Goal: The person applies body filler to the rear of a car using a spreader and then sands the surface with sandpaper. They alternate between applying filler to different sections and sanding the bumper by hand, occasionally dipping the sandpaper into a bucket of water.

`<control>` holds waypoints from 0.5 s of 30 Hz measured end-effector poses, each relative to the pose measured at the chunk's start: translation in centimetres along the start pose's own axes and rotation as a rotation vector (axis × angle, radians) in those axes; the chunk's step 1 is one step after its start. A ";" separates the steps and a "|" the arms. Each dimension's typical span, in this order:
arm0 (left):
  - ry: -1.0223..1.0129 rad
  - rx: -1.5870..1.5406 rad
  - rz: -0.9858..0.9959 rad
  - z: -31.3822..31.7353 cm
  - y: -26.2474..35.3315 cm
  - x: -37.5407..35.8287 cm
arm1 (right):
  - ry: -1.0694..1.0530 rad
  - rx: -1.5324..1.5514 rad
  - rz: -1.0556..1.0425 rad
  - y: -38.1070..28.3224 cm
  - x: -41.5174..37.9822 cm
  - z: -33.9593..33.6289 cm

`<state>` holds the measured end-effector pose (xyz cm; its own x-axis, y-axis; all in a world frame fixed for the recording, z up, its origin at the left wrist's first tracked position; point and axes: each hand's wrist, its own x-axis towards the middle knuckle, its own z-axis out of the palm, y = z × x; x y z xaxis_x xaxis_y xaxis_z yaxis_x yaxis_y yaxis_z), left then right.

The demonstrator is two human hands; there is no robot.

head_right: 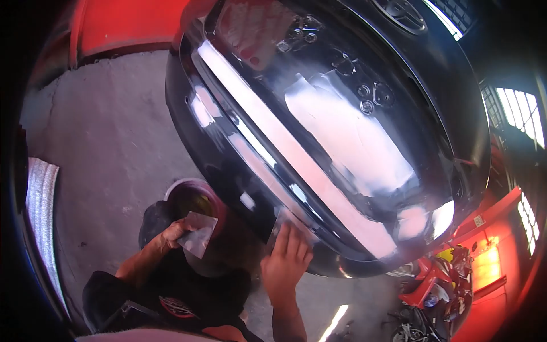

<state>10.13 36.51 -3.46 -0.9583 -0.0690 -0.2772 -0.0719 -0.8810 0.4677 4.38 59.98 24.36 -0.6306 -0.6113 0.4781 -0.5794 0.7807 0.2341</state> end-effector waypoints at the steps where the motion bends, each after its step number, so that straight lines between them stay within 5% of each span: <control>1: 0.040 0.141 -0.013 -0.4 -0.7 0.6 | -0.008 -0.020 -0.005 -0.2 1.3 -0.2; 7: 0.060 0.189 -0.058 2.6 1.8 -0.9 | -0.030 -0.110 -0.060 -1.5 6.7 0.9; 9: 0.193 0.441 -0.096 3.4 2.6 -1.0 | -0.035 -0.125 -0.068 -1.4 7.6 1.5; 15: 0.030 0.215 0.037 -0.3 -0.6 1.6 | -0.069 -0.062 -0.012 -2.4 7.7 -0.4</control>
<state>8.73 36.85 -4.41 -0.9529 -0.1166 -0.2798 -0.0967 -0.7579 0.6452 1.11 53.41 27.78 -0.6590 -0.6266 0.4161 -0.5556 0.7784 0.2923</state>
